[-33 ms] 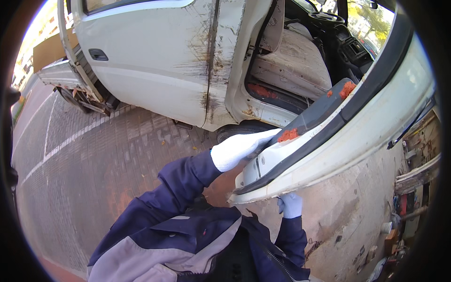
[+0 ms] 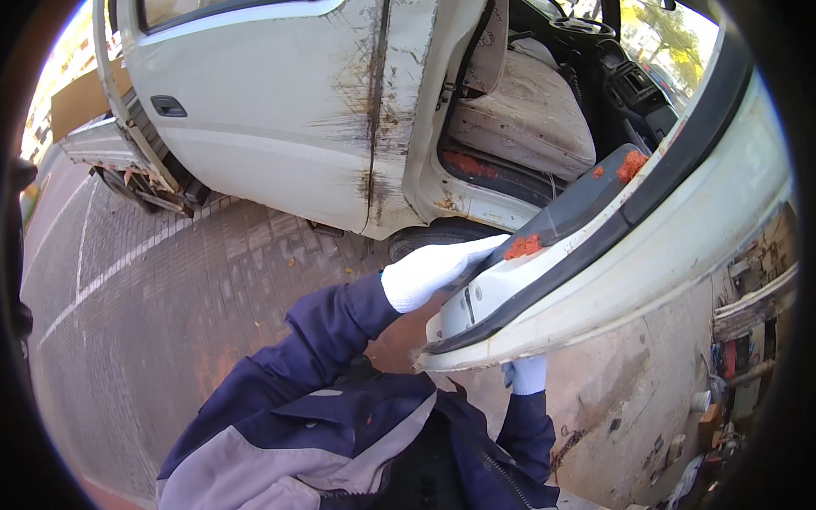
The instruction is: The person opens the truck's driver-side door and uses a wrench to loosen and remove two bolts from the interior door panel. After removing the bolts, the person pulls the panel away from the door frame to detach it.
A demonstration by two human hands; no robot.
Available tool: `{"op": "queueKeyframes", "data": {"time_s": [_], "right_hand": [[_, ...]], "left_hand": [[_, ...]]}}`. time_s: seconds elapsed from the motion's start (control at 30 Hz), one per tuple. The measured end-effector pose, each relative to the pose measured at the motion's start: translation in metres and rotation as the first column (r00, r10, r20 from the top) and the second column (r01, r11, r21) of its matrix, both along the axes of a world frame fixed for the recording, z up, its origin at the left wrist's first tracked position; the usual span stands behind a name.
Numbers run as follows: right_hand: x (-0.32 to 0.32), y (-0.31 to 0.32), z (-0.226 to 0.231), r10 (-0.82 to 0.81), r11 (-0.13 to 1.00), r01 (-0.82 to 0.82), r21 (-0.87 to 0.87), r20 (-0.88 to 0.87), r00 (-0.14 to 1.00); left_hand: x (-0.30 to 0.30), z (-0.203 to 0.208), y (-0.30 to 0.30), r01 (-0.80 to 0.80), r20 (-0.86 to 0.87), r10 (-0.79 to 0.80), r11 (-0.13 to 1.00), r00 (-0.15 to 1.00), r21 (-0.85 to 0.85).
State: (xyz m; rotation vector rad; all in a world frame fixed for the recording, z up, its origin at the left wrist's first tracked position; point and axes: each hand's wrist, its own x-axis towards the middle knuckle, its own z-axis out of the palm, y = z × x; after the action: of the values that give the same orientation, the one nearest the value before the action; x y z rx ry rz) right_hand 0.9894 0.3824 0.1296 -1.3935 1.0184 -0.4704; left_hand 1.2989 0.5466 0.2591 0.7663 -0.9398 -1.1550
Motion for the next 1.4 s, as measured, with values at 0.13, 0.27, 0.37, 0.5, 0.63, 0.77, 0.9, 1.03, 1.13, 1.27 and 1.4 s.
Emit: {"op": "queueKeyframes", "data": {"time_s": [0.13,0.27,0.37,0.5,0.63,0.77,0.9,1.03,1.13,1.27,1.4], "right_hand": [[0.011,0.036,-0.028,-0.206,0.978,0.202,-0.043,-0.109,0.973],[-0.008,0.091,-0.055,-0.375,0.922,0.387,0.025,-0.196,0.906],[-0.037,0.146,-0.084,-0.452,0.854,0.504,0.128,-0.298,0.841],[-0.073,0.219,-0.115,-0.479,0.748,0.610,0.260,-0.424,0.769],[-0.101,0.275,-0.119,-0.502,0.633,0.691,0.349,-0.494,0.709],[-0.120,0.299,-0.116,-0.692,0.479,0.803,0.354,-0.412,0.593],[-0.107,0.287,-0.119,-0.754,0.448,0.842,0.299,-0.379,0.536],[-0.093,0.238,-0.109,-0.816,0.471,0.862,0.187,-0.278,0.507],[-0.087,0.186,-0.088,-0.848,0.494,0.869,0.030,-0.207,0.489],[-0.073,0.122,-0.033,-0.864,0.503,0.842,-0.197,-0.138,0.484],[-0.060,0.086,0.042,-0.851,0.511,0.781,-0.359,-0.079,0.520]], "left_hand": [[0.032,0.000,0.002,0.120,0.211,-0.089,0.984,0.973,-0.135],[0.043,0.009,0.006,0.250,0.476,-0.206,0.968,0.855,-0.031],[0.034,0.014,0.011,0.359,0.522,-0.215,0.913,0.825,-0.191],[0.006,0.024,0.007,0.593,0.690,-0.317,0.780,0.650,-0.200],[-0.046,0.035,-0.011,0.819,0.742,-0.465,0.540,0.483,-0.195],[-0.120,0.030,-0.045,0.944,0.775,-0.571,0.316,0.271,-0.098],[-0.192,0.032,-0.064,0.959,0.877,-0.411,0.229,0.251,-0.167],[-0.238,0.024,-0.097,0.950,0.927,-0.248,0.206,0.281,-0.233],[-0.250,0.001,-0.139,0.842,0.862,-0.129,0.324,0.490,-0.431],[-0.241,-0.018,-0.185,0.857,0.901,-0.203,0.442,0.383,-0.265],[-0.208,-0.026,-0.208,0.749,0.800,-0.294,0.606,0.523,-0.267]]}}
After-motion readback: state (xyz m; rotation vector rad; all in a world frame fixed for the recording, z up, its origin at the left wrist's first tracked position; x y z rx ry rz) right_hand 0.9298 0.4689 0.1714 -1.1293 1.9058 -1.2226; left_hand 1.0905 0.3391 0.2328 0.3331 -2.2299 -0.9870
